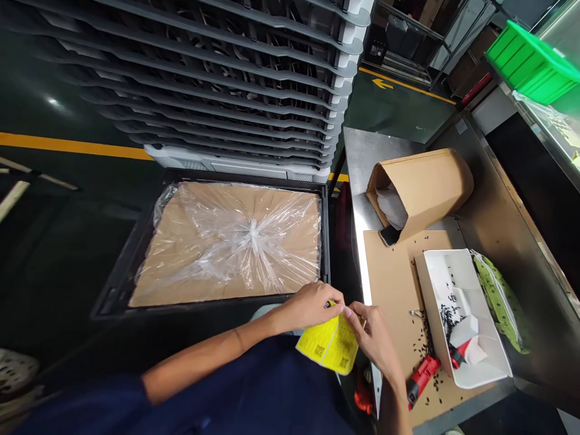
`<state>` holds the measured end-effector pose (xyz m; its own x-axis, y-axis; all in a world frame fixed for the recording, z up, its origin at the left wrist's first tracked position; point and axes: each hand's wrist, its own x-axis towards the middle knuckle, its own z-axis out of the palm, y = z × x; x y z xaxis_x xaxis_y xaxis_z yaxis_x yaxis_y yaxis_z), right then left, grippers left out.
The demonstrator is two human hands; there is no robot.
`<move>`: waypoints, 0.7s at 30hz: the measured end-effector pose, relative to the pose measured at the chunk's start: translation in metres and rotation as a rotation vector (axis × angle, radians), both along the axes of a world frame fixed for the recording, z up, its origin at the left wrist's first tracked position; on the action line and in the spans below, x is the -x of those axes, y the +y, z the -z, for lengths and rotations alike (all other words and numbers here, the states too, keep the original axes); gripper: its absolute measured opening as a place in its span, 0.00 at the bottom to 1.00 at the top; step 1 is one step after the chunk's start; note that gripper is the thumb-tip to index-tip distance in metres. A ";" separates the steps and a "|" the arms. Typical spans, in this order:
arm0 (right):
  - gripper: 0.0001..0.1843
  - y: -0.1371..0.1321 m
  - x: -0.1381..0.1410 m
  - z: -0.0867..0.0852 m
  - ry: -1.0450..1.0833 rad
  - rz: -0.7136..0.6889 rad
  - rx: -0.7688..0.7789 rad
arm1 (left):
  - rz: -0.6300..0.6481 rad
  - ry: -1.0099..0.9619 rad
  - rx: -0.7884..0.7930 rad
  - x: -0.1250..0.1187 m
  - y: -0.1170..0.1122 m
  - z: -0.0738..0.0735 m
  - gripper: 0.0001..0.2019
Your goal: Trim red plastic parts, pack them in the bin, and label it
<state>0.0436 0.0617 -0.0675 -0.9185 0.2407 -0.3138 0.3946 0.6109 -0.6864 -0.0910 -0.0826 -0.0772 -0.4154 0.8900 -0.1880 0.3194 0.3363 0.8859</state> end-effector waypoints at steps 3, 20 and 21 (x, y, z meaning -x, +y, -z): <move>0.28 -0.002 0.001 0.003 0.056 0.039 0.069 | -0.027 0.010 -0.018 -0.001 0.001 -0.001 0.11; 0.29 -0.017 0.004 0.011 0.537 0.438 0.400 | -0.196 -0.132 -0.343 -0.017 0.020 -0.008 0.18; 0.29 -0.017 0.004 0.010 0.550 0.442 0.401 | -0.199 -0.141 -0.343 -0.017 0.021 -0.011 0.18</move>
